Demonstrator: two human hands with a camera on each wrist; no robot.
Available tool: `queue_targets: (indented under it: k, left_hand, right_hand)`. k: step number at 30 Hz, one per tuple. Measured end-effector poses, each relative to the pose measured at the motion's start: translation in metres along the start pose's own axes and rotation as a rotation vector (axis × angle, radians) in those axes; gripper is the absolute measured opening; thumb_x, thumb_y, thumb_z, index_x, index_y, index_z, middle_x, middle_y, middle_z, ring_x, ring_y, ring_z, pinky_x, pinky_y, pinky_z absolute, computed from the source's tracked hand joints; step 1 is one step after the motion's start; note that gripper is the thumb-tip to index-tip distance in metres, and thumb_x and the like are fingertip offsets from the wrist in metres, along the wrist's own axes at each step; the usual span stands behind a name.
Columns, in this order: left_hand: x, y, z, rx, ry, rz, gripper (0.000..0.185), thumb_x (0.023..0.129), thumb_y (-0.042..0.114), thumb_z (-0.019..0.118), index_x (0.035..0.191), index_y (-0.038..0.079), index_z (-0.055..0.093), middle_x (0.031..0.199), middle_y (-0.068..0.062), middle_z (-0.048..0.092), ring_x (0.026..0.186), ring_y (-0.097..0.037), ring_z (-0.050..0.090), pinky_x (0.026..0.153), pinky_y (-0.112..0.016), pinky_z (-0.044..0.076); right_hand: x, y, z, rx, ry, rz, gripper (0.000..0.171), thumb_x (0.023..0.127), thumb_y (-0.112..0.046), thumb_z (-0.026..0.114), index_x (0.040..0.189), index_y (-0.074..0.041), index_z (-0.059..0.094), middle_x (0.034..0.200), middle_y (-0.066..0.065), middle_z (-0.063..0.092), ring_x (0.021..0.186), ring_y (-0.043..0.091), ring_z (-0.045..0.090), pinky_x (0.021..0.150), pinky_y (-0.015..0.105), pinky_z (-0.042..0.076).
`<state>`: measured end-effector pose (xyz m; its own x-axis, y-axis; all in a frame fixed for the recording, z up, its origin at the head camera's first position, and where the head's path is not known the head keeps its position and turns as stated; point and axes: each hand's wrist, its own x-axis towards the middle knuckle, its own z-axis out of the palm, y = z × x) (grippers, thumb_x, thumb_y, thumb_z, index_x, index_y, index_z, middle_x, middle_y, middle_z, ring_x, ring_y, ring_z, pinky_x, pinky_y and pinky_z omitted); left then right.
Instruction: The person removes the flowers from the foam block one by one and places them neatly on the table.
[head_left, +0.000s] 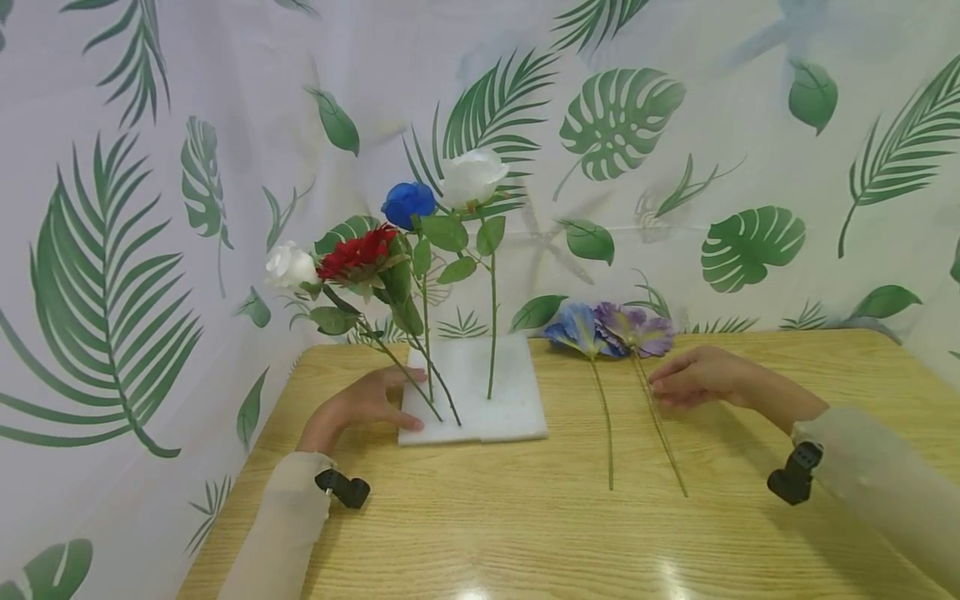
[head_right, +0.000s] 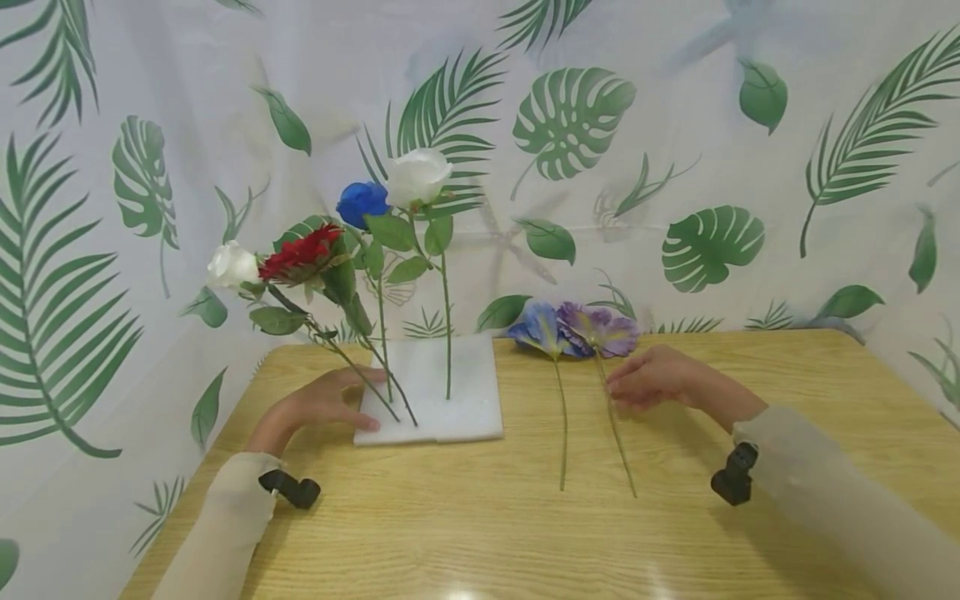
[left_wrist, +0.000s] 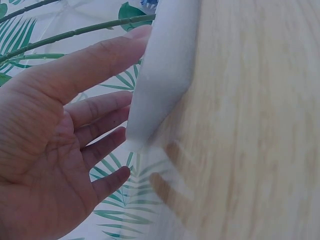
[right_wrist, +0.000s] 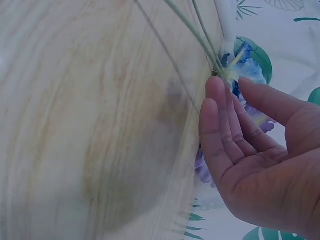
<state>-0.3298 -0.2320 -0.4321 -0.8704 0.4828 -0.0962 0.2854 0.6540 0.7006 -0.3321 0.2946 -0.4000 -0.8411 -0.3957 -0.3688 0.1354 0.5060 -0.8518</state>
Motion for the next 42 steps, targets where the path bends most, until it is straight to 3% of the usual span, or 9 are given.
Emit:
queue_targets:
  k: [8, 14, 22, 31, 42]
  left_hand:
    - [0.000, 0.000, -0.002, -0.001, 0.002, -0.009, 0.077, 0.078, 0.028, 0.089, 0.145, 0.009, 0.056, 0.157, -0.010, 0.048, 0.150, -0.038, 0.036, 0.124, -0.055, 0.030]
    - [-0.001, -0.002, -0.002, -0.003, -0.002, -0.012, 0.077, 0.079, 0.029, 0.089, 0.145, 0.009, 0.056, 0.158, -0.010, 0.048, 0.149, -0.038, 0.036, 0.123, -0.055, 0.030]
    - [-0.001, -0.003, -0.001, 0.004, -0.004, -0.024, 0.079, 0.079, 0.031, 0.089, 0.147, 0.010, 0.055, 0.159, -0.009, 0.046, 0.150, -0.037, 0.035, 0.124, -0.055, 0.028]
    - [-0.001, -0.001, -0.001, 0.017, -0.001, -0.013, 0.079, 0.079, 0.032, 0.089, 0.146, 0.010, 0.055, 0.159, -0.010, 0.046, 0.150, -0.037, 0.036, 0.124, -0.054, 0.028]
    - [0.002, 0.001, 0.000, 0.022, 0.000, -0.002, 0.076, 0.079, 0.030, 0.089, 0.144, 0.008, 0.057, 0.157, -0.010, 0.049, 0.149, -0.035, 0.038, 0.125, -0.052, 0.029]
  right_hand:
    - [0.006, -0.021, 0.002, -0.048, 0.037, -0.033, 0.051, 0.100, -0.022, 0.065, 0.137, 0.012, 0.054, 0.113, 0.010, 0.076, 0.099, 0.018, 0.074, 0.091, 0.036, 0.061]
    - [0.010, -0.050, 0.018, -0.029, 0.048, -0.136, 0.049, 0.101, -0.024, 0.065, 0.136, 0.009, 0.056, 0.115, 0.009, 0.075, 0.104, 0.019, 0.073, 0.096, 0.039, 0.060]
    - [0.029, -0.088, 0.057, 0.062, 0.057, -0.262, 0.044, 0.099, -0.022, 0.068, 0.131, 0.007, 0.060, 0.113, 0.004, 0.075, 0.108, 0.021, 0.072, 0.099, 0.041, 0.058]
    - [0.048, -0.124, 0.109, 0.157, -0.022, -0.430, 0.028, 0.099, -0.012, 0.066, 0.122, 0.004, 0.067, 0.106, 0.004, 0.077, 0.105, 0.026, 0.073, 0.097, 0.042, 0.059]
    - [0.067, -0.145, 0.163, 0.154, -0.046, -0.461, 0.028, 0.098, -0.010, 0.067, 0.121, 0.006, 0.068, 0.115, 0.013, 0.075, 0.101, 0.019, 0.073, 0.096, 0.047, 0.059]
